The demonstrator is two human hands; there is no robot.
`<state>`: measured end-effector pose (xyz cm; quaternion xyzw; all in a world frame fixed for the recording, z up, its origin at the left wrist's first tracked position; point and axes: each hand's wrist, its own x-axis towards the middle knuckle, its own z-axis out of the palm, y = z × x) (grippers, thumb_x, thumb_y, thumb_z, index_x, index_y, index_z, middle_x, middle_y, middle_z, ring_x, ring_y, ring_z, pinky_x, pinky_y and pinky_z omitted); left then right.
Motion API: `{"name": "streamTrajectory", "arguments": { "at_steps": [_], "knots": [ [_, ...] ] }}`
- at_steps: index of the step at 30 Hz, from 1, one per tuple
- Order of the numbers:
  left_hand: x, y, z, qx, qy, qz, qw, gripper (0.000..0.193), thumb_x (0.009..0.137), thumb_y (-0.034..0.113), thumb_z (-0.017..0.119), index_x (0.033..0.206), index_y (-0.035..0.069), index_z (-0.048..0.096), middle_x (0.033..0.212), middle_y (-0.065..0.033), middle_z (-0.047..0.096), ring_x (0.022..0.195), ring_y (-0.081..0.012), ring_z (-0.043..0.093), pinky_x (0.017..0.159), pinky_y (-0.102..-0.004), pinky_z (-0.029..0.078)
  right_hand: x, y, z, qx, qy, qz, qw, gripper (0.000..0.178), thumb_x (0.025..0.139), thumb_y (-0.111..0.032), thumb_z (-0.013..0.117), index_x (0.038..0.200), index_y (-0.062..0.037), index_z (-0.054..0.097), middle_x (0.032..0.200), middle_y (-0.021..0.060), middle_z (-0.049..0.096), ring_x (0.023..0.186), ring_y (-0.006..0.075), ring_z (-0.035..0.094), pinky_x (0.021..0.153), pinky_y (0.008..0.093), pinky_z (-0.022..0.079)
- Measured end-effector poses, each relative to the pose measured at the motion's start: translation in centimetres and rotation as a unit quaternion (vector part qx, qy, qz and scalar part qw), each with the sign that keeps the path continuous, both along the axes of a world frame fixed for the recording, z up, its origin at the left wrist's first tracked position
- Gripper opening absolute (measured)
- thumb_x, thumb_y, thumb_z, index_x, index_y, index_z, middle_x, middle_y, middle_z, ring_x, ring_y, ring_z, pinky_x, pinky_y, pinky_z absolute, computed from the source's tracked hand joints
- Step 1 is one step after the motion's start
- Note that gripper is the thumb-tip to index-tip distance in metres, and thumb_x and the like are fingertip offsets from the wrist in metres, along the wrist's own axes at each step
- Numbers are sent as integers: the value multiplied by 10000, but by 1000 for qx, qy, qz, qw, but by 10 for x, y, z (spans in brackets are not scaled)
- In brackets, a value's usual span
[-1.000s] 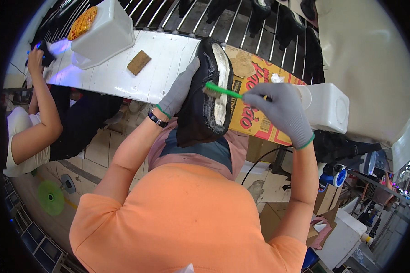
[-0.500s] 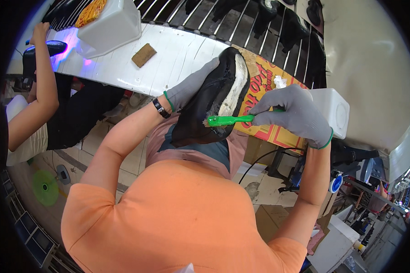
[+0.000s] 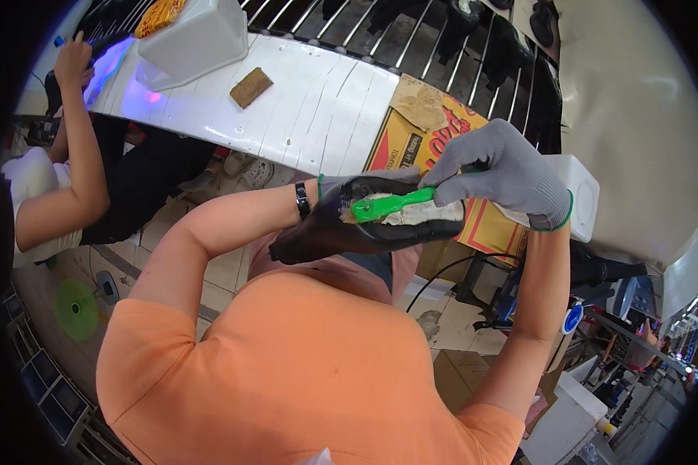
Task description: The person is applying a white adhesive or cleaning liquid to the soles and edges of black shoes using a green toothbrush.
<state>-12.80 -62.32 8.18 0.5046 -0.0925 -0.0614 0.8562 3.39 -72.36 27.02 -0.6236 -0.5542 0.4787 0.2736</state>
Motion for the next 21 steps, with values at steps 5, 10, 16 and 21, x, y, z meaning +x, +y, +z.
{"name": "streamTrajectory", "arguments": {
  "at_steps": [5, 10, 16, 21],
  "knots": [
    [-13, -9, -16, -192, 95, -53, 975, 388, 961, 235, 566, 1290, 32, 532, 1237, -111, 618, 1085, -170, 622, 947, -303, 501, 5, 1, -7, -11, 14, -9, 1000, 199, 685, -40, 810, 862, 21, 743, 752, 62, 710, 690, 92, 625, 650, 224, 472],
    [-21, -20, -16, -174, 93, -68, 978, 381, 961, 236, 566, 1280, 30, 541, 1235, -107, 619, 1090, -176, 620, 960, -308, 495, 10, -5, -20, -14, 53, -22, 998, 197, 684, -26, 812, 862, 22, 743, 751, 69, 708, 693, 100, 629, 651, 231, 477],
    [-23, -16, -6, -164, 90, -79, 979, 372, 962, 238, 566, 1269, 28, 551, 1233, -103, 621, 1096, -182, 618, 975, -313, 487, 18, -17, -17, -31, 43, -2, 999, 258, 655, -98, 851, 852, 25, 740, 744, 95, 711, 665, 139, 643, 617, 261, 475],
    [-4, -2, 7, -43, -10, -30, 999, 365, 963, 240, 566, 1259, 26, 560, 1231, -99, 622, 1102, -188, 616, 987, -318, 480, 1, -32, -6, 43, -30, -60, 997, 220, 701, -34, 798, 907, 15, 738, 782, 98, 711, 698, 131, 652, 659, 251, 494]
  ]
}}
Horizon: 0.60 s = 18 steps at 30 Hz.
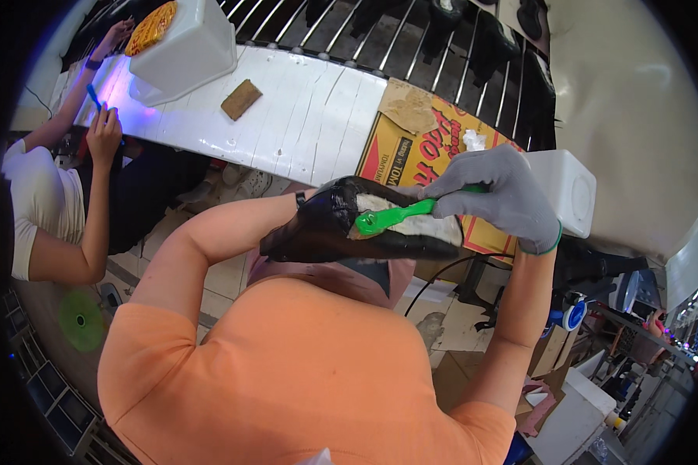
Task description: The person is applying a white adhesive or cleaning liquid to the soles and edges of black shoes using a green toothbrush.
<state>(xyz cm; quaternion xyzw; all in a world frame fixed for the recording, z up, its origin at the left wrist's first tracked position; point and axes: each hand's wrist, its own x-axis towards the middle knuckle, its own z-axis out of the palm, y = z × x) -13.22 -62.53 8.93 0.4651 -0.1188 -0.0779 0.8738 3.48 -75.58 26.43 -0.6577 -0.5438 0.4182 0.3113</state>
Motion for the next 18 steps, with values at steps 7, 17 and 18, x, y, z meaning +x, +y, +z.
{"name": "streamTrajectory", "arguments": {
  "at_steps": [7, 17, 18],
  "knots": [
    [30, 24, 14, -272, 203, -98, 936, 460, 1035, 358, 414, 1369, 44, 455, 1331, -94, 559, 1159, -154, 582, 1014, -301, 473, -24, -14, 13, 49, -106, -76, 990, 252, 657, -94, 819, 870, 14, 740, 790, 98, 707, 689, 162, 633, 638, 274, 460],
    [30, 59, 36, -10, 318, 164, 934, 551, 1009, 473, 437, 1309, 22, 542, 1195, -78, 639, 996, -118, 613, 894, -262, 505, -51, -31, 16, 33, -145, -162, 976, 192, 757, -57, 749, 928, 26, 723, 775, 119, 681, 683, 174, 628, 663, 278, 483],
    [29, 60, 37, -7, 304, 163, 939, 551, 1009, 473, 437, 1309, 22, 542, 1195, -78, 639, 996, -118, 613, 894, -262, 505, -52, -32, 16, 18, -143, -173, 974, 194, 761, -63, 749, 930, 28, 721, 787, 124, 687, 689, 178, 638, 670, 279, 488]
  ]
}}
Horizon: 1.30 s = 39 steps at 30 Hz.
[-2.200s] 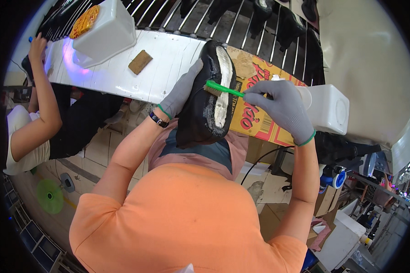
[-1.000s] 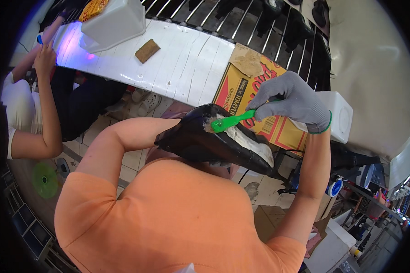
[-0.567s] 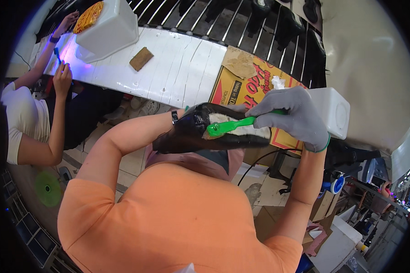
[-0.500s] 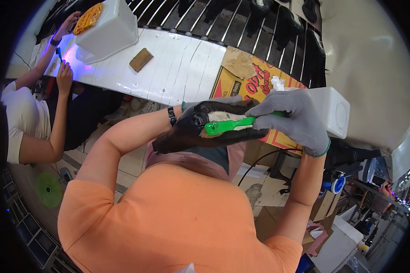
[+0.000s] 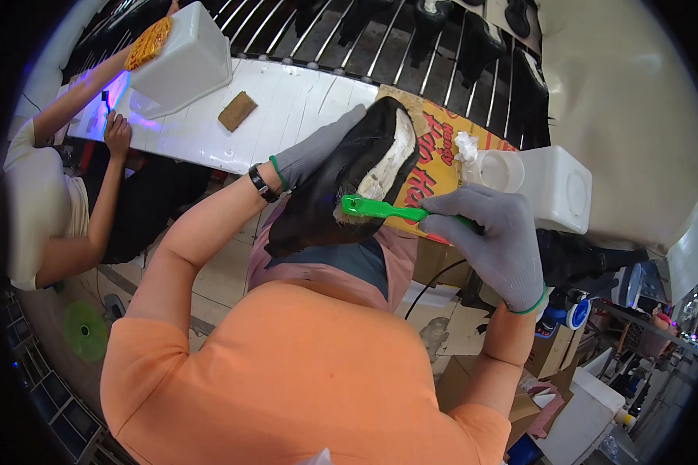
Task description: The person is applying a white adhesive or cleaning liquid to the soles and edges of black shoes using a green toothbrush.
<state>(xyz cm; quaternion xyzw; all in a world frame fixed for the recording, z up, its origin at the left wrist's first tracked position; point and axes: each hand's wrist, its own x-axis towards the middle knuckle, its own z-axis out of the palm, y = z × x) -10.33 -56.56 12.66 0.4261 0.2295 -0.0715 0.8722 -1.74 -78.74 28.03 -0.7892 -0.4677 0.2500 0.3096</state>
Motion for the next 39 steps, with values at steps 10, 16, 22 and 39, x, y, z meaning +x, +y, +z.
{"name": "streamTrajectory", "arguments": {
  "at_steps": [10, 16, 22, 39],
  "knots": [
    [-3, 15, 0, 71, 37, 76, 994, 533, 1006, 463, 435, 1250, 16, 594, 1154, -63, 657, 975, -115, 611, 881, -249, 488, -5, 3, -22, 4, -2, -74, 997, 178, 788, -120, 747, 887, 25, 713, 804, 128, 709, 702, 177, 663, 665, 280, 492],
    [-5, 18, 3, 235, 6, 96, 967, 667, 980, 542, 415, 1239, -50, 580, 1140, -114, 656, 1026, -170, 598, 939, -297, 446, 17, 12, -53, 19, -51, -121, 991, 186, 824, -158, 726, 909, 8, 719, 756, 87, 694, 663, 135, 622, 633, 266, 468],
    [-8, 58, 0, 537, -15, 26, 843, 686, 959, 575, 422, 1237, -34, 574, 1180, -221, 634, 1052, -348, 619, 924, -391, 458, 58, 5, -67, 185, 32, -290, 939, 174, 858, -95, 679, 967, 38, 709, 762, -7, 655, 656, 37, 515, 587, 208, 397],
    [-107, -2, -23, 837, -19, -19, 547, 975, 691, 382, 766, 1456, -9, 304, 1466, -270, 330, 1378, -417, 302, 1128, -571, 202, 218, -102, -97, 347, -50, -510, 785, 203, 912, -183, 650, 838, 2, 690, 677, -35, 579, 523, 8, 382, 472, 207, 274]
  ]
}}
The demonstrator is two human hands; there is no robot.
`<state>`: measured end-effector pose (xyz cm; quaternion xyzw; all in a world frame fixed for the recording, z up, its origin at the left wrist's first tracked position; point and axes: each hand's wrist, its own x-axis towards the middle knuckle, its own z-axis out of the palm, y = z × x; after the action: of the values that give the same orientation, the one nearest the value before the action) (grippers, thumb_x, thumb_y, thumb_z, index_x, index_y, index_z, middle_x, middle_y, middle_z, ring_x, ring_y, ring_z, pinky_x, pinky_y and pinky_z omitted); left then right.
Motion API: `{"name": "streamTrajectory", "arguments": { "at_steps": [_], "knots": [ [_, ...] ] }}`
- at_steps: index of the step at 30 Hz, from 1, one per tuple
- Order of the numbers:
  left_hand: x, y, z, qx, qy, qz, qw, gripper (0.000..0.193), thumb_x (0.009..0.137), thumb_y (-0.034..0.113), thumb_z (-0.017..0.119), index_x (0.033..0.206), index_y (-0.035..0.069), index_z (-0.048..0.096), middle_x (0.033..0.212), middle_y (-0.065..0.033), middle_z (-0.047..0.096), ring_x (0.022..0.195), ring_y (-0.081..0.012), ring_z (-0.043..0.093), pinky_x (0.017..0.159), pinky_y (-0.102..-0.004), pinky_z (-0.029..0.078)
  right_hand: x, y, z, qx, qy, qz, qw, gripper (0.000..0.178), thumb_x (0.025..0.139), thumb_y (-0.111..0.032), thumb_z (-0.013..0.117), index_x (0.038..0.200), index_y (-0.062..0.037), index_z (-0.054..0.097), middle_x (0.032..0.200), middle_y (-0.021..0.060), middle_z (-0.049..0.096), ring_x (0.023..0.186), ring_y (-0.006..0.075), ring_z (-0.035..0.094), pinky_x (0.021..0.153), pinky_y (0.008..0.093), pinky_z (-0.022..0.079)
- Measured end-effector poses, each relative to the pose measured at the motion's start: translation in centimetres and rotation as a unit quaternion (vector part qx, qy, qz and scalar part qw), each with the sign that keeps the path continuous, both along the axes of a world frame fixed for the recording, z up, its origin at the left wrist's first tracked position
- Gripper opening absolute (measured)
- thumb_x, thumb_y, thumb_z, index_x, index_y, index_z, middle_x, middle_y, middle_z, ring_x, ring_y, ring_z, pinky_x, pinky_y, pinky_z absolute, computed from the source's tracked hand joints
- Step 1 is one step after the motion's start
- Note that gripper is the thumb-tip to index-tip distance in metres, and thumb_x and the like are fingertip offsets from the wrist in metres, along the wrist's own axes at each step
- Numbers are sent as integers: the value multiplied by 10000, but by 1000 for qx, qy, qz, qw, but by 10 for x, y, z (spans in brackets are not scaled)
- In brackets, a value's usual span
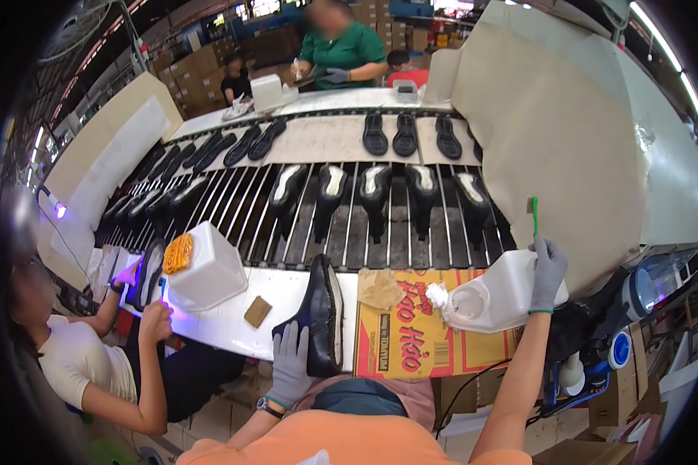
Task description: The person is applying a white adhesive or cleaning liquid to the soles and edges of black shoes using a green toothbrush.
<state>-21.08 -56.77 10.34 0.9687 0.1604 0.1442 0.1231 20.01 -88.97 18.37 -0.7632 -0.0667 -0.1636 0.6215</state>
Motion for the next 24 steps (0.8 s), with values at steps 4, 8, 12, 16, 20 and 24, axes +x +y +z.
{"name": "streamTrajectory", "arguments": {
  "at_steps": [4, 8, 12, 16, 20, 24],
  "knots": [
    [-3, 28, 20, -147, -52, -2, 988, 897, 725, 182, 751, 1471, 6, 287, 1455, -229, 377, 1363, -388, 348, 1135, -459, 277, -5, -1, 1, 4, -1, 8, 1000, 216, 906, -182, 652, 803, 5, 683, 675, -21, 594, 502, 16, 371, 455, 219, 264],
    [-5, 63, 35, -365, -194, 80, 907, 701, 760, 63, 741, 1392, 1, 443, 1211, -194, 639, 1112, -253, 639, 946, -349, 490, -7, 1, 2, -10, -2, 29, 1000, 216, 904, -182, 649, 842, 20, 692, 695, -9, 619, 560, 33, 428, 499, 227, 302],
    [10, 87, 29, -253, -177, 192, 931, 696, 696, 260, 820, 1294, 31, 548, 1050, -172, 704, 981, -315, 683, 824, -387, 535, -3, -1, -4, -51, -8, 28, 998, 222, 902, -175, 640, 862, 38, 690, 700, 6, 630, 615, 58, 476, 544, 244, 352],
    [12, 91, 24, -258, -231, 222, 911, 486, 722, 232, 797, 1128, 9, 649, 932, -118, 704, 816, -232, 658, 706, -334, 505, 3, -3, -10, -100, -83, 10, 991, 219, 903, -177, 641, 792, 9, 675, 667, -27, 586, 536, 37, 391, 484, 244, 287],
    [6, 82, 29, -542, -317, 322, 709, 291, 761, 172, 771, 984, 8, 680, 741, -4, 617, 584, -92, 521, 531, -241, 395, 4, -5, -10, -104, -45, 21, 993, 246, 914, -192, 634, 796, 22, 664, 663, -14, 581, 571, 49, 417, 514, 252, 311],
    [22, 79, 43, -619, -389, 307, 610, 177, 784, 136, 757, 901, 35, 672, 621, 74, 494, 470, -23, 366, 441, -205, 261, 4, -8, -10, -88, -20, 28, 996, 258, 928, -208, 630, 798, 13, 656, 669, -33, 556, 565, 31, 366, 505, 242, 275]
  ]
}}
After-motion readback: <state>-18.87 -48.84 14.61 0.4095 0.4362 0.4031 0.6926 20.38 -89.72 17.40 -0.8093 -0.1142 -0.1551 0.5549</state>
